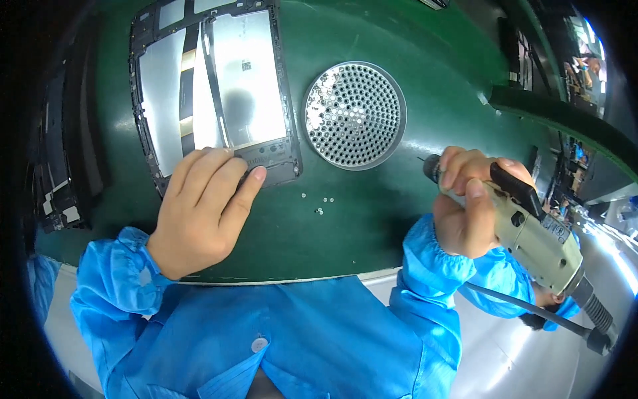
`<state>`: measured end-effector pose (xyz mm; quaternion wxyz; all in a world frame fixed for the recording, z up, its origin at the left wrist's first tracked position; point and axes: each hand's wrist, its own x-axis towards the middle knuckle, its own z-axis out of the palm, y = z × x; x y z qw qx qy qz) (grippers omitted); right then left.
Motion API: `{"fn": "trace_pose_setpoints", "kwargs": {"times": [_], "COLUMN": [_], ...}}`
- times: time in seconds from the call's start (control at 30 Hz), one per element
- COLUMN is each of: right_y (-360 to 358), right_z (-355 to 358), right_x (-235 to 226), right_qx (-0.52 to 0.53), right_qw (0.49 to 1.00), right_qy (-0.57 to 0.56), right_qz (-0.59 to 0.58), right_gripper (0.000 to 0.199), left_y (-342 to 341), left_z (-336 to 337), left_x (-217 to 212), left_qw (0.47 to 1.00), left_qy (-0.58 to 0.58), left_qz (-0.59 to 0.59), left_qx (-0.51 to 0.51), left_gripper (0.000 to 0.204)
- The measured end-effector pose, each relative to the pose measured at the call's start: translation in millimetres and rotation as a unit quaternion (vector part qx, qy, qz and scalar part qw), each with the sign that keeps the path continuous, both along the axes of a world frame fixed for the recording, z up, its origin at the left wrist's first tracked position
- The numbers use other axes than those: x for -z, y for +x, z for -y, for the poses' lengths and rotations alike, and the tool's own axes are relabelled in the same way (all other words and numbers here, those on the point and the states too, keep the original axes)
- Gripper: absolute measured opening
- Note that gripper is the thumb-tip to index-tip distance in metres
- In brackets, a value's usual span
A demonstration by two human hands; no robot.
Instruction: Assembling electronic tablets on a factory production line using an electric screwdriver.
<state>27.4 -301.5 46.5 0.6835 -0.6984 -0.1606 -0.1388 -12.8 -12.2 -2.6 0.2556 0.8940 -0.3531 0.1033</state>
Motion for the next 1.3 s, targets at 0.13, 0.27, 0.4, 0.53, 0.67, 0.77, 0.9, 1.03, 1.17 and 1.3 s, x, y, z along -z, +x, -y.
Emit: {"fn": "trace_pose_setpoints", "kwargs": {"times": [0.13, 0.27, 0.4, 0.53, 0.67, 0.77, 0.9, 1.03, 1.17, 1.3], "right_y": [-3, -10, -15, -16, -17, -18, -17, -17, -15, -13], "right_z": [30, 30, 31, 40, 41, 38, 32, 30, 31, 30], "right_x": [14, 26, 23, 25, 22, 22, 31, 27, 26, 27], "right_qx": [0.042, 0.065, 0.083, 0.061, 0.057, 0.053, 0.073, 0.088, 0.101, 0.110], "right_qw": [0.999, 0.998, 0.996, 0.998, 0.998, 0.997, 0.994, 0.993, 0.991, 0.990], "right_qy": [0.007, 0.024, 0.008, 0.016, 0.021, 0.051, 0.044, 0.056, 0.046, 0.050], "right_qz": [0.006, 0.012, 0.017, 0.018, 0.019, 0.035, 0.063, 0.063, 0.069, 0.072], "right_gripper": [0.040, 0.041, 0.041, 0.042, 0.041, 0.038, 0.037, 0.037, 0.037, 0.038], "left_y": [-7, -16, -26, -30, -28, -29, -33, -36, 4, 98], "left_z": [16, 15, 20, 26, 32, 32, 30, 29, 14, -8], "left_x": [9, 7, 15, 13, 13, 3, -3, -3, 3, 21], "left_qw": [0.998, 0.994, 0.987, 0.981, 0.978, 0.977, 0.973, 0.967, 0.957, 0.939], "left_qy": [-0.014, -0.035, -0.054, -0.031, -0.017, -0.008, 0.006, -0.005, 0.044, 0.086], "left_qz": [0.032, 0.007, 0.037, 0.052, 0.070, 0.034, 0.010, -0.013, 0.053, 0.152], "left_qx": [-0.051, -0.099, -0.146, -0.182, -0.195, -0.208, -0.229, -0.253, -0.281, -0.295], "left_gripper": [0.014, 0.022, 0.016, 0.018, 0.019, 0.024, 0.024, 0.028, 0.028, 0.024]}}
